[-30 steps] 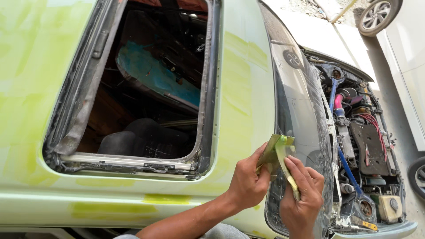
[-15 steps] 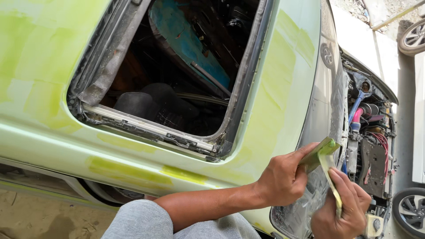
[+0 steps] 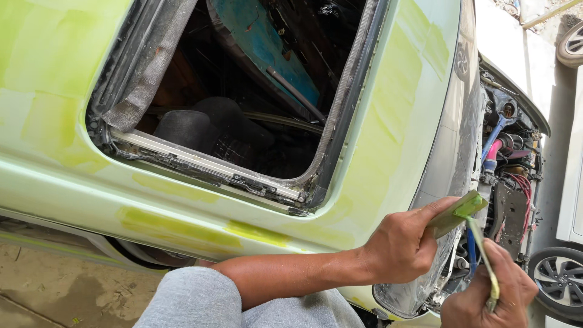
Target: The person uses a putty knife to transfer a green body filler from a metal mixing plate onto the car's roof and then spreads it evenly across the surface. The person repeatedly scrapes the filler from the plate and applies it to the roof area near the windshield.
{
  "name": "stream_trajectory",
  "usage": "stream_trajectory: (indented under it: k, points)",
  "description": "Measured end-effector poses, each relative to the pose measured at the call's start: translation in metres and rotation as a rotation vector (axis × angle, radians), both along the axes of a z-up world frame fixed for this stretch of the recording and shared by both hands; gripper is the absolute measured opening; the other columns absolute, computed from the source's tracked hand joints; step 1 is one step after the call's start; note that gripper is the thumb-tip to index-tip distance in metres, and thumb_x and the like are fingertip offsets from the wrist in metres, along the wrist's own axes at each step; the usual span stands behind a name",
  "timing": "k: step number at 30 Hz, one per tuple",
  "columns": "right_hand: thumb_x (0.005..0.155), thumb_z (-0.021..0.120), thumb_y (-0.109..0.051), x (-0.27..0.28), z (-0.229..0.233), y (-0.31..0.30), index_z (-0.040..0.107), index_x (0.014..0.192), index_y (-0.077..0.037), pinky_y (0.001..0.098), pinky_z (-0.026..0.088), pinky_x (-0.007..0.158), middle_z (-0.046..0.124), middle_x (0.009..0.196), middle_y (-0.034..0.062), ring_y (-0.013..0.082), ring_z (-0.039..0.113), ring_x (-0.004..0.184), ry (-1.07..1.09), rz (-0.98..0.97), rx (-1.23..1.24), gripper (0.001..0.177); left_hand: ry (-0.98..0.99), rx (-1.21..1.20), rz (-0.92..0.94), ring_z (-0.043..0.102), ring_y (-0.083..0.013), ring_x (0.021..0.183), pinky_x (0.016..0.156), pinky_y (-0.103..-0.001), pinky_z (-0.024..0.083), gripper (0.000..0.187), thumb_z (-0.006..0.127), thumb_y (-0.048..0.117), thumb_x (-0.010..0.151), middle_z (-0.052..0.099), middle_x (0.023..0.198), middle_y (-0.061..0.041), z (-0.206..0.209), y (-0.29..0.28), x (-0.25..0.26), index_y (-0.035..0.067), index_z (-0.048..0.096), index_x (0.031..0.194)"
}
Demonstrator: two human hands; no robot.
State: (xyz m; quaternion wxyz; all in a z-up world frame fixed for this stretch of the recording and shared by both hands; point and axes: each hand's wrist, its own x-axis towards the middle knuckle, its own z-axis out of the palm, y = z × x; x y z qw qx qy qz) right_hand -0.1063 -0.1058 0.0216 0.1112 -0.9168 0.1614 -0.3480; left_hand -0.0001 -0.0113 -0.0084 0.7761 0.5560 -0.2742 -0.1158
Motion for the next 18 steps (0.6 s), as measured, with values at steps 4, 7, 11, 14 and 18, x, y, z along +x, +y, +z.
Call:
stream_trajectory:
  k: [4, 7, 11, 14, 18]
  points:
    - [0.100, 0.058, 0.028, 0.011, -0.004, 0.003, 0.065, 0.128, 0.017, 0.0463, 0.051, 0.103, 0.061, 0.126, 0.0331, 0.0389, 0.054, 0.123, -0.062, 0.092, -0.001, 0.032, -0.017, -0.051, -0.008, 0.065, -0.0330, 0.114, 0.096, -0.037, 0.053, 0.069, 0.038, -0.003, 0.082, 0.056, 0.141, -0.015, 0.003, 0.002, -0.002, 0.014, 0.036, 0.148]
    - [0.098, 0.059, 0.024, 0.002, -0.006, -0.009, 0.071, 0.120, 0.009, 0.0399, 0.045, 0.102, 0.069, 0.123, 0.0244, 0.0338, 0.053, 0.109, -0.003, 0.103, -0.061, 0.028, 0.001, 0.004, -0.027, 0.061, -0.0260, 0.072, 0.069, -0.034, 0.051, 0.066, 0.040, 0.000, 0.080, 0.066, 0.122, -0.016, 0.002, 0.012, 0.010, 0.009, 0.043, 0.145]
    - [0.100, 0.063, 0.008, -0.010, -0.009, -0.044, 0.064, 0.109, 0.002, 0.0464, 0.050, 0.107, 0.063, 0.116, 0.0241, 0.0404, 0.058, 0.114, -0.254, 0.196, 0.057, 0.011, 0.151, -0.106, -0.251, 0.055, -0.0214, 0.074, 0.067, -0.034, 0.048, 0.049, 0.039, 0.000, 0.086, 0.065, 0.097, -0.015, 0.013, 0.029, 0.027, -0.001, 0.050, 0.133]
    - [0.100, 0.056, -0.024, -0.016, -0.008, -0.062, 0.062, 0.103, -0.009, 0.0473, 0.052, 0.112, 0.062, 0.112, 0.0168, 0.0396, 0.060, 0.119, -0.351, 0.401, 0.259, 0.016, 0.298, -0.220, -0.405, 0.061, -0.0182, 0.091, 0.082, -0.031, 0.052, 0.031, 0.045, 0.000, 0.085, 0.064, 0.101, -0.006, 0.007, 0.035, 0.026, -0.001, 0.059, 0.113]
    - [0.096, 0.059, -0.039, -0.009, 0.002, -0.060, 0.069, 0.101, -0.012, 0.0427, 0.052, 0.111, 0.068, 0.111, 0.0078, 0.0307, 0.062, 0.120, -0.263, 0.549, 0.432, 0.029, 0.397, -0.193, -0.483, 0.056, -0.0108, 0.078, 0.068, -0.027, 0.048, 0.022, 0.056, 0.001, 0.082, 0.062, 0.087, 0.001, -0.009, 0.036, 0.025, 0.002, 0.064, 0.103]
